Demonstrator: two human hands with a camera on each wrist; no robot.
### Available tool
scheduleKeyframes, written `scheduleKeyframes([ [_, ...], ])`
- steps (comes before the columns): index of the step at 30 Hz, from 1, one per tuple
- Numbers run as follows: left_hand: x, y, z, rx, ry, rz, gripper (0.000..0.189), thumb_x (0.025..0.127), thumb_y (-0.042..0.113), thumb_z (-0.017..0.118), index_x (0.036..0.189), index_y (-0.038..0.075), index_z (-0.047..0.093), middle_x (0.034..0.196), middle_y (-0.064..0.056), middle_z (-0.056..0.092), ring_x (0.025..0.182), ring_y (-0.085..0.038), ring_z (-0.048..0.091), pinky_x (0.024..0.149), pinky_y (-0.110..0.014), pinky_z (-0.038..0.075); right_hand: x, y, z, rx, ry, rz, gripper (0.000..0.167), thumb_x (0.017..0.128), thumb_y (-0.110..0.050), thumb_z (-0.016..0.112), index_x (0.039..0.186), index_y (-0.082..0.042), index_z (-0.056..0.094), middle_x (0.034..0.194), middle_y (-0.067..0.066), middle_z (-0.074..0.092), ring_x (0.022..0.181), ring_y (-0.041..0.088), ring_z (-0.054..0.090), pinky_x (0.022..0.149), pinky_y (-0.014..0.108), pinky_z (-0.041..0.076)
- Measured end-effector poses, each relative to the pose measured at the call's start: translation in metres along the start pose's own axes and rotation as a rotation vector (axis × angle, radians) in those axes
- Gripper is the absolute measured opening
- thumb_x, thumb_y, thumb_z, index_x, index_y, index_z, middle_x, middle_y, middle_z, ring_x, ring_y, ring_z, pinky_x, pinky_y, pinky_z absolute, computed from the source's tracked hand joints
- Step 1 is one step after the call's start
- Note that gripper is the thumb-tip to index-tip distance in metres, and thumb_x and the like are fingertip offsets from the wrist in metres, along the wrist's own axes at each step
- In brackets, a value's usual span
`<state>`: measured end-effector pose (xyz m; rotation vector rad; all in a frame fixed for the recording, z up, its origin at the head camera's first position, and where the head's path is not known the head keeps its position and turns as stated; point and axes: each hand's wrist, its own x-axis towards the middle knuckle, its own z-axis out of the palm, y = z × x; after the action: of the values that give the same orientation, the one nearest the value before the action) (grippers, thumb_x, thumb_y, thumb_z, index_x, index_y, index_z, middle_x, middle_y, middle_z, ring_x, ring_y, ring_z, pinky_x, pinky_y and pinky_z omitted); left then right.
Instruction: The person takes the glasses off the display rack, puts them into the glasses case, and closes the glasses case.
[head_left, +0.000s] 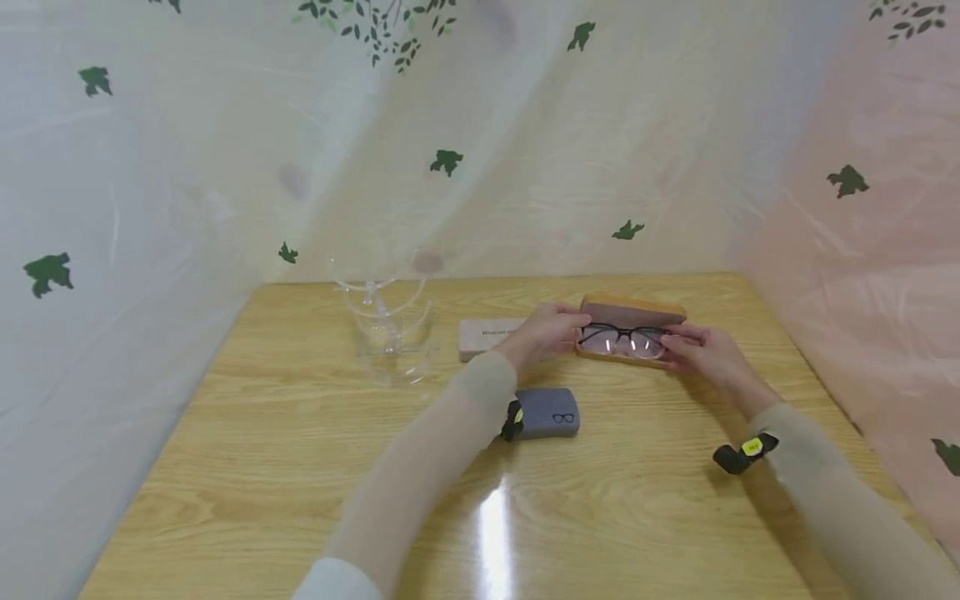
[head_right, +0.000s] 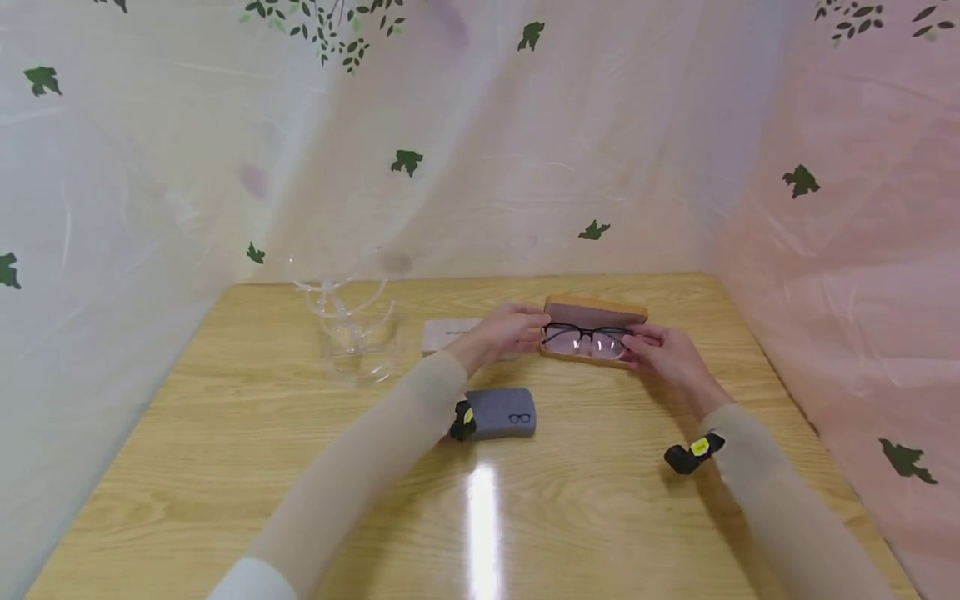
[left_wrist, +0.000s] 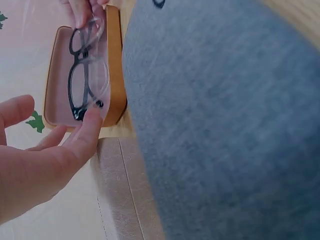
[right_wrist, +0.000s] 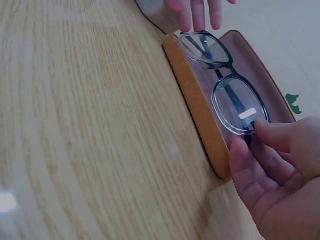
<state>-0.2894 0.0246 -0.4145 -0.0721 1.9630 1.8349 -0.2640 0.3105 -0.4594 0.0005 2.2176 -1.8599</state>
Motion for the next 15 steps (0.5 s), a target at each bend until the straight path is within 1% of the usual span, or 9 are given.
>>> scheduleKeyframes([
  [2,0.0013,0.0003,0.0004,0.005,-0.015,-0.009,0.043,0.1,0.019,0.067,0.136,-0.002,0.058,0.129,-0.013,0.062,0.125,-0.035,0.057,0.102,-0.043,0.051,0.0005,-0.0015,-0.0001,-0.065,0.018,-0.015,0.06,0.103,-0.017,0.062,0.146,0.018,0.037,0.097,-0.01,0.074,0.082,0.003,0.069,0.075,0.023,0.059],
  [4,0.0026,0.0001,0.0008,-0.002,-0.039,-0.013,0.044,0.1,0.017,0.066,0.137,-0.004,0.055,0.13,-0.015,0.06,0.127,-0.037,0.055,0.104,-0.046,0.049,0.0011,-0.0028,0.0001,-0.096,0.034,-0.016,0.059,0.103,-0.017,0.061,0.145,0.017,0.039,0.096,-0.01,0.074,0.082,0.002,0.068,0.074,0.023,0.059],
  [7,0.0035,-0.0005,0.0013,-0.012,-0.069,-0.017,0.046,0.101,0.016,0.065,0.139,-0.005,0.053,0.131,-0.016,0.058,0.129,-0.038,0.053,0.106,-0.048,0.047,0.0021,-0.0045,0.001,-0.142,0.057,-0.01,0.058,0.103,-0.019,0.062,0.144,0.016,0.041,0.097,-0.008,0.072,0.081,0.002,0.067,0.074,0.023,0.059],
  [11,0.003,-0.0012,0.0023,-0.028,-0.105,-0.021,0.049,0.102,0.016,0.062,0.143,-0.006,0.048,0.139,-0.018,0.053,0.135,-0.037,0.047,0.109,-0.051,0.044,0.0058,-0.0045,0.0008,-0.205,0.083,0.005,0.057,0.103,-0.022,0.063,0.143,0.014,0.045,0.095,-0.006,0.07,0.078,0.003,0.065,0.071,0.022,0.059],
  [13,0.0028,-0.0014,0.0027,-0.02,-0.122,-0.02,0.05,0.103,0.017,0.06,0.146,-0.006,0.047,0.145,-0.02,0.05,0.138,-0.037,0.046,0.109,-0.051,0.043,0.0078,-0.0045,0.0004,-0.214,0.093,0.018,0.057,0.103,-0.022,0.063,0.143,0.014,0.046,0.093,-0.006,0.07,0.075,0.003,0.065,0.069,0.021,0.058],
  [15,0.0032,-0.0017,0.0031,-0.011,-0.13,-0.019,0.051,0.104,0.018,0.06,0.146,-0.006,0.046,0.147,-0.02,0.049,0.138,-0.036,0.045,0.109,-0.051,0.044,0.009,-0.0051,0.0,-0.208,0.103,0.037,0.059,0.102,-0.021,0.065,0.144,0.015,0.044,0.091,-0.008,0.069,0.074,0.003,0.065,0.069,0.022,0.058],
])
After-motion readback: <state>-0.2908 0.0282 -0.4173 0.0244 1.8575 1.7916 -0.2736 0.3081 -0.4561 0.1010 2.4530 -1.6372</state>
